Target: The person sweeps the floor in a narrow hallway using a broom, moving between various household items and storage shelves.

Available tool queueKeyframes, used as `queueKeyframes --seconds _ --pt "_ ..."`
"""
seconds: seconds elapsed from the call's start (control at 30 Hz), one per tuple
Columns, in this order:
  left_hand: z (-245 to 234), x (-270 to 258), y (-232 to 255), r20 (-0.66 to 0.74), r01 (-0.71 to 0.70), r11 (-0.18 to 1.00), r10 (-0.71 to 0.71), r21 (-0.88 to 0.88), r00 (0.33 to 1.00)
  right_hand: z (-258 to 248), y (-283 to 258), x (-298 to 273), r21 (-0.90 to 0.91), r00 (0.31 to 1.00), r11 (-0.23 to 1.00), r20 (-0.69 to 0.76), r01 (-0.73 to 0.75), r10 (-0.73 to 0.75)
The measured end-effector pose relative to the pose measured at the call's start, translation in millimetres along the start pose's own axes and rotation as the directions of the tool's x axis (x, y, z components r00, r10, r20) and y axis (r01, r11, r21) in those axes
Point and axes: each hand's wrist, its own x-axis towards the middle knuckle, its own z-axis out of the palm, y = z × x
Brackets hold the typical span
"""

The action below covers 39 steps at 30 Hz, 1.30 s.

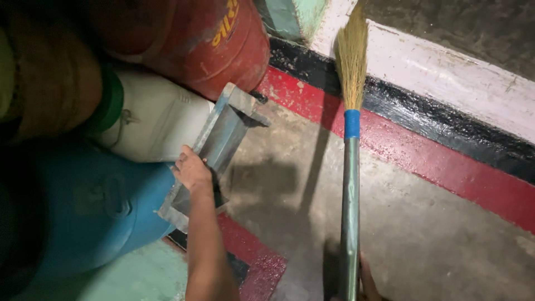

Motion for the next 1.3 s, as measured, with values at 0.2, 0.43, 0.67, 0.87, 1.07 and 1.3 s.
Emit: queueKeyframes --seconds 0.2,0.43,0.67,0.87,1.07,1.3 --pt "-19 -64 27 -0.306 -0.126 0.963 0.198 0.238 0.931 36 -45 -2 0.029 0.983 0.999 -0.180 0.020 -0.015" --pt "17 -334 51 0.031 -0.222 0.895 0.254 -0.387 0.967 -12 -105 -87 -0.205 0.959 0.970 -0.274 -0.129 0.069" --pt "-62 -522 -38 0.581 0.339 0.804 0.010 -0.489 0.814 -29 -150 -208 -0.706 0.950 0.686 0.062 -0.176 0.306" --pt "-168 -558 -67 0.570 0.228 0.768 0.209 -0.599 0.795 -73 -277 -268 -0.826 0.930 0.552 0.108 -0.112 0.350" --pt "-189 -602 -15 0.597 0.451 0.477 0.214 -0.754 0.773 -43 -307 -260 -0.863 0.959 0.492 0.227 0.117 0.170" --pt "-221 -664 -27 0.661 0.533 0.502 0.109 -0.681 0.743 35 -312 -335 -0.864 0.657 0.378 0.499 0.332 0.565"
